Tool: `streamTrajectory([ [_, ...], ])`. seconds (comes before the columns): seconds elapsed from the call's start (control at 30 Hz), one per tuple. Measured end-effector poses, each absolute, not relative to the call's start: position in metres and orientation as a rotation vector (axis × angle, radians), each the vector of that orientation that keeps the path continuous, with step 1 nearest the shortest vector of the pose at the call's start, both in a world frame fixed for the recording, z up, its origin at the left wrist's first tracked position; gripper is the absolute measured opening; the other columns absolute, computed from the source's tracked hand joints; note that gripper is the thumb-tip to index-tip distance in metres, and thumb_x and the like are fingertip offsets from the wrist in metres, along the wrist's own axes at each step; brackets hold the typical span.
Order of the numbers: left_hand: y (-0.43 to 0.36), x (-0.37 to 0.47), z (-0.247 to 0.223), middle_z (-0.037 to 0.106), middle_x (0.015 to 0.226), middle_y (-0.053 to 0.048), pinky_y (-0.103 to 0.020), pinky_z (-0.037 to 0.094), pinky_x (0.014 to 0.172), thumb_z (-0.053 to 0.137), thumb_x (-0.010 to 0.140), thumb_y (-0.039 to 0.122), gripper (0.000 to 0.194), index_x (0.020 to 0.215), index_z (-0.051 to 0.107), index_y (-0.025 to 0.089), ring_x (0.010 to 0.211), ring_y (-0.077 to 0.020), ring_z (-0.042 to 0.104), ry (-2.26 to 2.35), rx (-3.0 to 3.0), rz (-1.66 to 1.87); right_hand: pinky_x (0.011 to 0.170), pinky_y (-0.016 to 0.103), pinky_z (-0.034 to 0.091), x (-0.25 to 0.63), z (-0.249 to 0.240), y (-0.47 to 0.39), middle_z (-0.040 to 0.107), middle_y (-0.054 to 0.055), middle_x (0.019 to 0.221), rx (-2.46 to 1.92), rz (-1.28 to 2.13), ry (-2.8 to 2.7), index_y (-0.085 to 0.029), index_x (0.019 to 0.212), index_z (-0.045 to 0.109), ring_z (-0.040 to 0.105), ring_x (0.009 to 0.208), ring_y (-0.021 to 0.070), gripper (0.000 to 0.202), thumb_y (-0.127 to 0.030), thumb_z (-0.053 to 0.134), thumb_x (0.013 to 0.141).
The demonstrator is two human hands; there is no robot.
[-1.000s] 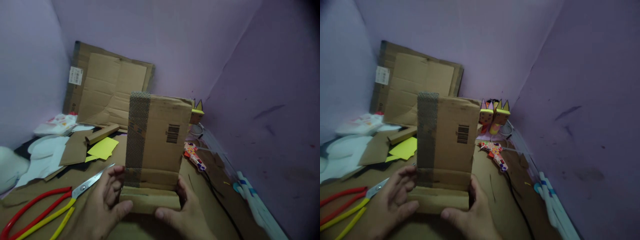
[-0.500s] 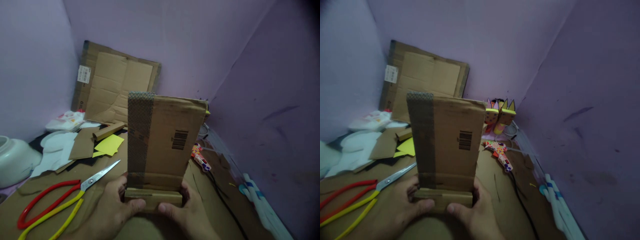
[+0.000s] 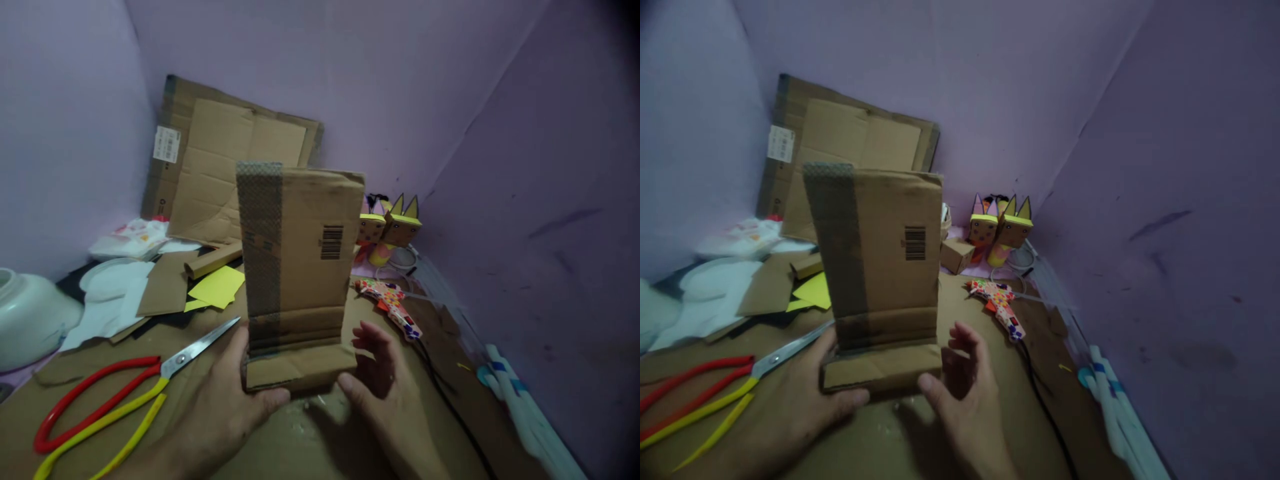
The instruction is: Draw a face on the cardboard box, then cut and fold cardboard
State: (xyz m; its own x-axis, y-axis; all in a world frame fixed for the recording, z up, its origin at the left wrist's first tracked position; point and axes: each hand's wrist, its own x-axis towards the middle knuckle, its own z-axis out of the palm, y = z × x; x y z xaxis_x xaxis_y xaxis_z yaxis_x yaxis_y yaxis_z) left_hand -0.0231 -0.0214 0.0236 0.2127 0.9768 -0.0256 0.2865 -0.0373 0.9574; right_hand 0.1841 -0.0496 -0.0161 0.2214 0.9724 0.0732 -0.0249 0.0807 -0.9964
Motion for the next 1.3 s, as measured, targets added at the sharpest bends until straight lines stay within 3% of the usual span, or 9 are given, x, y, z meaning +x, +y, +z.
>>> streamTrajectory([
  [0.13,-0.019,-0.021,0.017,0.055,0.134,-0.006,-0.037,0.043,0.102,0.068,0.069,0.026,0.071,0.131,0.035,0.024,0.123,-0.0257,0.052,1.042,1.426,0.868,0.061,0.026,0.049,0.183,-0.012,-0.050,0.065,0.003,0.081,-1.277,1.116,-1.058,-0.021,0.100,0.060,0.062,0.072,0.0183,0.047,-0.045,0.078,0.064],
  [0.3,-0.022,-0.029,0.010,0.043,0.143,-0.009,-0.047,0.038,0.105,0.071,0.069,0.029,0.092,0.144,0.019,0.028,0.123,-0.0295,0.048,1.266,1.676,0.872,0.040,0.020,0.037,0.175,-0.001,-0.050,0.051,-0.003,0.059,-1.341,1.342,-1.024,-0.017,0.072,0.059,0.043,0.047,0.0089,0.044,-0.056,0.076,0.061],
  [0.37,-0.023,-0.035,0.011,0.043,0.140,-0.009,-0.046,0.041,0.101,0.072,0.068,0.032,0.087,0.142,0.026,0.030,0.117,-0.0293,0.051,1.434,1.822,0.933,0.042,0.021,0.042,0.175,0.001,-0.050,0.050,-0.004,0.058,-1.340,1.385,-0.972,-0.017,0.068,0.057,0.045,0.047,0.0088,0.047,-0.058,0.078,0.057],
  [0.47,-0.024,-0.039,0.012,0.062,0.098,-0.004,-0.032,0.053,0.069,0.067,0.072,0.036,0.048,0.118,0.056,0.026,0.080,-0.0210,0.060,1.476,1.852,0.943,0.049,0.021,0.046,0.176,0.002,-0.049,0.054,-0.003,0.059,-1.346,1.428,-0.932,-0.017,0.066,0.055,0.051,0.052,0.0098,0.049,-0.057,0.080,0.053],
  [0.53,-0.025,-0.037,0.012,0.060,0.070,0.000,-0.025,0.048,0.052,0.062,0.074,0.038,0.031,0.101,0.064,0.023,0.060,-0.0170,0.056,1.429,1.754,0.859,0.050,0.020,0.045,0.175,0.002,-0.049,0.054,-0.003,0.058,-1.344,1.424,-0.929,-0.017,0.065,0.055,0.051,0.053,0.0094,0.049,-0.057,0.080,0.054],
  [0.6,-0.026,-0.035,0.013,0.059,0.061,0.002,-0.023,0.045,0.048,0.059,0.076,0.039,0.021,0.088,0.066,0.023,0.055,-0.0158,0.055,1.386,1.720,0.785,0.048,0.020,0.044,0.175,0.002,-0.049,0.052,-0.004,0.055,-1.336,1.405,-0.945,-0.016,0.065,0.055,0.048,0.051,0.0089,0.048,-0.057,0.079,0.056],
  [0.77,-0.030,-0.035,0.019,0.063,0.064,0.006,-0.020,0.044,0.054,0.052,0.084,0.033,0.015,0.076,0.062,0.025,0.060,-0.0135,0.059,1.394,1.937,0.870,0.046,0.020,0.042,0.177,0.005,-0.049,0.057,-0.002,0.058,-1.279,1.301,-1.095,-0.016,0.072,0.063,0.050,0.051,0.0102,0.034,-0.044,0.078,0.062],
  [0.97,-0.033,-0.045,0.021,0.062,0.070,0.005,-0.019,0.043,0.058,0.050,0.088,0.026,0.011,0.080,0.058,0.024,0.063,-0.0114,0.059,1.172,2.199,0.896,0.074,0.031,0.051,0.179,0.006,-0.050,0.073,0.008,0.090,-1.196,1.194,-1.342,-0.017,0.080,0.070,0.066,0.085,0.0219,0.016,-0.026,0.074,0.066],
  [1.3,-0.033,-0.049,0.015,0.058,0.070,0.001,-0.020,0.040,0.056,0.046,0.086,0.010,0.013,0.085,0.054,0.021,0.062,-0.0114,0.056,0.775,2.365,0.981,0.071,0.030,0.052,0.177,0.002,-0.053,0.073,0.005,0.076,-1.122,1.223,-1.365,-0.019,0.067,0.070,0.067,0.078,0.0203,0.004,-0.021,0.074,0.065],
])
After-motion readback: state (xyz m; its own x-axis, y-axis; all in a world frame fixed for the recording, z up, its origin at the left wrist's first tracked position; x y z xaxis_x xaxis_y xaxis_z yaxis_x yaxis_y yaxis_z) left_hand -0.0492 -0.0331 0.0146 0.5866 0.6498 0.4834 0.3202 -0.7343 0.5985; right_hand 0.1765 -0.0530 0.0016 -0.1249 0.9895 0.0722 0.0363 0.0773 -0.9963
